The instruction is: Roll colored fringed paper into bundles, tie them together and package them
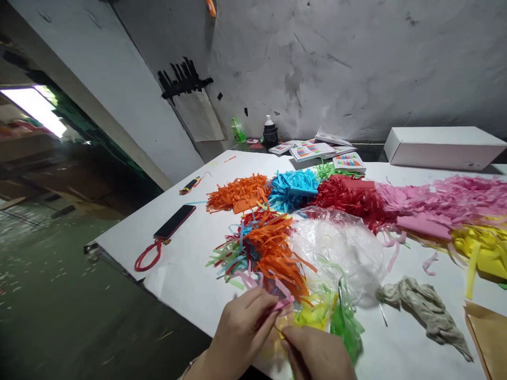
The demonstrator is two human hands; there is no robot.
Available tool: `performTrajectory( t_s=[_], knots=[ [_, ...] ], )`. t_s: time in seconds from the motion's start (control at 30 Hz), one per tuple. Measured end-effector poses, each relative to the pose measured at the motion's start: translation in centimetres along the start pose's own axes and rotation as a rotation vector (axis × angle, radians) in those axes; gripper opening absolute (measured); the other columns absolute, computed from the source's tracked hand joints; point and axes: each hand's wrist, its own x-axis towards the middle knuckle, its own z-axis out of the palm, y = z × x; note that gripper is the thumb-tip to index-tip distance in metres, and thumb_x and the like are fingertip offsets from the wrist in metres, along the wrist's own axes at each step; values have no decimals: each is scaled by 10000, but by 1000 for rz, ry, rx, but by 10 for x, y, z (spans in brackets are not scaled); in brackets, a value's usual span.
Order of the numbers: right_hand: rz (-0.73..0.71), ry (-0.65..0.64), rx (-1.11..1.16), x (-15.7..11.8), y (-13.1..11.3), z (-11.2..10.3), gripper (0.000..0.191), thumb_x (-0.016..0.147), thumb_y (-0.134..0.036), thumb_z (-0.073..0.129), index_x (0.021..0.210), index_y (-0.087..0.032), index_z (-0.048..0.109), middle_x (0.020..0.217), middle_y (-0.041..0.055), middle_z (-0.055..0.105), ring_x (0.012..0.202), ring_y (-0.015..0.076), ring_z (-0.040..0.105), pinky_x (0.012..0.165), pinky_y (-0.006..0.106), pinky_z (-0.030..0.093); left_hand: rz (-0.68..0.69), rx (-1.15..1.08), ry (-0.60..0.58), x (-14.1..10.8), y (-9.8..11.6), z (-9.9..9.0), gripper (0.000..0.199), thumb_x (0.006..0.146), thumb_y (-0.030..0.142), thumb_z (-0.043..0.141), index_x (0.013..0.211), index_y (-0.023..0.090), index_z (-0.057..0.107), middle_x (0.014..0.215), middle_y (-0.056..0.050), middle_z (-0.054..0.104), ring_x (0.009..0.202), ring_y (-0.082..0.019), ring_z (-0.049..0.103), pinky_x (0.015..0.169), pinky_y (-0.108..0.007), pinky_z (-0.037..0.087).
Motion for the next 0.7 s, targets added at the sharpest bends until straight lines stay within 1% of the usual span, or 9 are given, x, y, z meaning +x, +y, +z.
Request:
performTrajectory(
  t_s=[0.03, 0.1, 0.2, 0.27, 0.33, 0.4, 0.47, 0.57, 0.7],
  knots=[
    [21, -36, 11, 2, 0, 3, 201, 1030, -308, 461, 1044, -251, 654, 787, 1, 772, 601, 133, 735, 573, 162, 559, -18, -36, -22, 1, 3, 1, 110, 930, 154, 554, 867, 184, 639, 755, -30, 616, 670, -163, 558, 601, -260, 363],
    [143, -62, 27, 1, 4, 8, 193, 1025, -264, 465, 1103, -217, 635, 900, 28, 779, 726, 142, 757, 658, 172, 577, -117, -177, -53, 3, 7, 2, 92, 921, 183, 577, 848, 183, 633, 753, -23, 609, 669, -158, 556, 607, -253, 381],
    [283, -38, 24, -5, 13, 10, 177, 1020, -265, 477, 1038, -202, 642, 907, 30, 774, 739, 140, 756, 647, 166, 575, -274, -407, -55, 3, 7, 1, 155, 931, 292, 600, 826, 181, 623, 774, -25, 606, 708, -163, 563, 646, -250, 420],
    [263, -37, 14, -10, 14, 9, 164, 1012, -266, 502, 1052, -199, 645, 926, 34, 778, 756, 142, 760, 673, 164, 580, -332, -513, -39, 1, 5, 4, 209, 947, 352, 581, 844, 176, 629, 810, -38, 620, 752, -176, 578, 674, -256, 437],
    [174, -9, 19, -12, 10, 8, 179, 1009, -253, 505, 1116, -202, 639, 938, 34, 784, 761, 141, 764, 688, 158, 580, -367, -553, -32, -2, 2, 9, 243, 955, 379, 564, 849, 171, 631, 821, -49, 628, 769, -185, 584, 682, -263, 439],
    [66, 38, 5, -11, 5, 9, 206, 1012, -253, 495, 1149, -213, 644, 902, 30, 788, 712, 141, 762, 655, 158, 580, -369, -520, -25, -4, 1, 14, 254, 950, 372, 567, 809, 168, 617, 798, -47, 616, 747, -183, 567, 668, -267, 421],
    [24, 29, -30, -10, 4, 11, 242, 1014, -250, 479, 1175, -199, 654, 919, 49, 790, 719, 151, 765, 656, 172, 587, -344, -484, -24, -4, 0, 17, 247, 945, 356, 575, 788, 168, 609, 774, -36, 596, 721, -174, 545, 662, -269, 401],
    [162, -64, -101, -8, 12, 14, 292, 1021, -264, 456, 1168, -148, 679, 1022, 89, 781, 838, 181, 772, 734, 213, 608, -302, -511, -40, -4, 1, 17, 235, 964, 364, 563, 853, 172, 640, 817, -37, 596, 762, -177, 552, 704, -275, 407],
    [355, -85, -150, -12, 21, 11, 394, 1043, -359, 394, 1043, -157, 732, 971, 84, 788, 807, 209, 776, 682, 256, 625, -287, -550, -60, -3, 2, 11, 278, 978, 431, 551, 937, 182, 669, 890, -47, 597, 835, -192, 564, 763, -291, 422]
  ],
)
